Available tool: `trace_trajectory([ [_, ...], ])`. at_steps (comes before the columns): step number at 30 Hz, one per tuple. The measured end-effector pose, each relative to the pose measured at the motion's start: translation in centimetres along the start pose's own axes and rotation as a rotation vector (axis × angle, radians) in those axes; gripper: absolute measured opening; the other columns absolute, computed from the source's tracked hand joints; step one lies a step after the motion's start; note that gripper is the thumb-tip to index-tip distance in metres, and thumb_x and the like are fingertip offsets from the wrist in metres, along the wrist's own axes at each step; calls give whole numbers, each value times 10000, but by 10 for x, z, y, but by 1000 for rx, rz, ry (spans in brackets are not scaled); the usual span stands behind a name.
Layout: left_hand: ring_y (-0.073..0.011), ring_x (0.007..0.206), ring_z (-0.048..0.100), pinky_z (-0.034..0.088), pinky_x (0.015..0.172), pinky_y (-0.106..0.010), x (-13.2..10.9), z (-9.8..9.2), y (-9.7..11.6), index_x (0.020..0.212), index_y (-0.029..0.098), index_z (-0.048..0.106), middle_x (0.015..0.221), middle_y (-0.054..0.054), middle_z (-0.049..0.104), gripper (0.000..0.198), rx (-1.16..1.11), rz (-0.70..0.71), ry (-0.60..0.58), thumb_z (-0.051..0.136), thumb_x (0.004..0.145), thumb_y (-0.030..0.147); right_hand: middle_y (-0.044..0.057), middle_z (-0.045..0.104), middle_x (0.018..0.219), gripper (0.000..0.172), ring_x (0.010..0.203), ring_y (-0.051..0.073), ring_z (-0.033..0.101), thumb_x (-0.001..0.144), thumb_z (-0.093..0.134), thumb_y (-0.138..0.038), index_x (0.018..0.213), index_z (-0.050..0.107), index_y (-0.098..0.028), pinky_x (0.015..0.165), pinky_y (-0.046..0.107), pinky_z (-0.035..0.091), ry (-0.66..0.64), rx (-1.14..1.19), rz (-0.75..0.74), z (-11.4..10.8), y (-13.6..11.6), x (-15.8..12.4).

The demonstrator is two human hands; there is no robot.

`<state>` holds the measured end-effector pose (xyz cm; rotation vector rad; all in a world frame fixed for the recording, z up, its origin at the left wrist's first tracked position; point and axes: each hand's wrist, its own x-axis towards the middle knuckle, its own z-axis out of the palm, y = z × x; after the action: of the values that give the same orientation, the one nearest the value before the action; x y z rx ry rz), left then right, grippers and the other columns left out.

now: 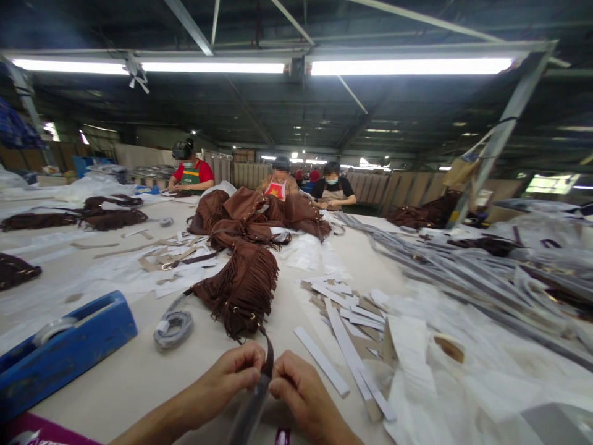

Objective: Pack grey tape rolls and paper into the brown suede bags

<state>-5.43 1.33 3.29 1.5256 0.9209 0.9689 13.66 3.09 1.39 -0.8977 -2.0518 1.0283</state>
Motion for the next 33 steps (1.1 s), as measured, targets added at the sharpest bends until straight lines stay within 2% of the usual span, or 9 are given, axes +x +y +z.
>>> trace_trajectory([
  [4,-122,659,400,305,621,-232,3,2,-6,700,180,465,675,37,434,183,-219,-125,-13,613,704,289,-4,521,704,261,696,160,505,871,495,-384,684,462,-206,655,283,403,26,54,49,5,4,-3],
  [8,-115,619,426,289,583,-222,6,0,-15,717,182,474,656,33,466,266,-363,-165,-20,674,677,353,9,585,727,384,668,167,581,825,521,-583,768,488,-204,613,296,464,42,466,283,13,1,-3],
  [10,-101,585,401,270,556,-216,8,-1,-18,711,172,497,635,38,463,251,-317,-180,-42,683,652,330,11,596,747,435,630,147,580,778,552,-630,803,499,-199,544,258,446,110,606,421,16,-1,1],
  [13,-77,517,319,221,501,-210,12,-2,-19,702,163,520,574,63,420,180,-159,-186,-47,653,657,275,-54,518,585,435,459,78,449,664,689,-567,789,507,-193,424,192,292,201,598,562,16,-3,12],
  [15,-72,482,307,206,470,-208,14,-2,-20,708,176,503,550,74,409,179,-149,-191,-32,637,680,291,-87,469,532,433,435,58,395,579,767,-470,780,506,-190,420,188,248,227,625,570,14,-4,20],
  [21,-77,460,375,266,446,-199,15,1,-30,695,195,446,552,75,423,270,-87,-96,107,604,750,408,-91,497,548,452,506,83,484,533,798,-397,781,477,-196,474,197,319,229,683,542,16,-12,34],
  [26,-121,569,511,395,539,-227,10,5,-35,700,194,451,619,49,514,472,-278,-196,301,699,629,589,-76,531,584,462,548,120,553,542,779,-437,786,460,-208,487,227,396,299,675,519,27,-16,35],
  [29,-159,677,584,424,620,-253,-4,5,-40,767,172,527,708,-2,594,574,-435,-326,242,718,570,676,-72,531,587,433,577,127,562,574,765,-430,793,465,-208,511,236,421,309,696,494,28,-17,35],
  [33,-130,584,562,347,552,-220,-27,4,-49,791,158,586,669,-21,623,565,-465,-435,11,784,546,627,-70,533,588,426,565,112,530,569,770,-432,779,474,-210,512,225,388,296,721,473,28,-20,35],
])
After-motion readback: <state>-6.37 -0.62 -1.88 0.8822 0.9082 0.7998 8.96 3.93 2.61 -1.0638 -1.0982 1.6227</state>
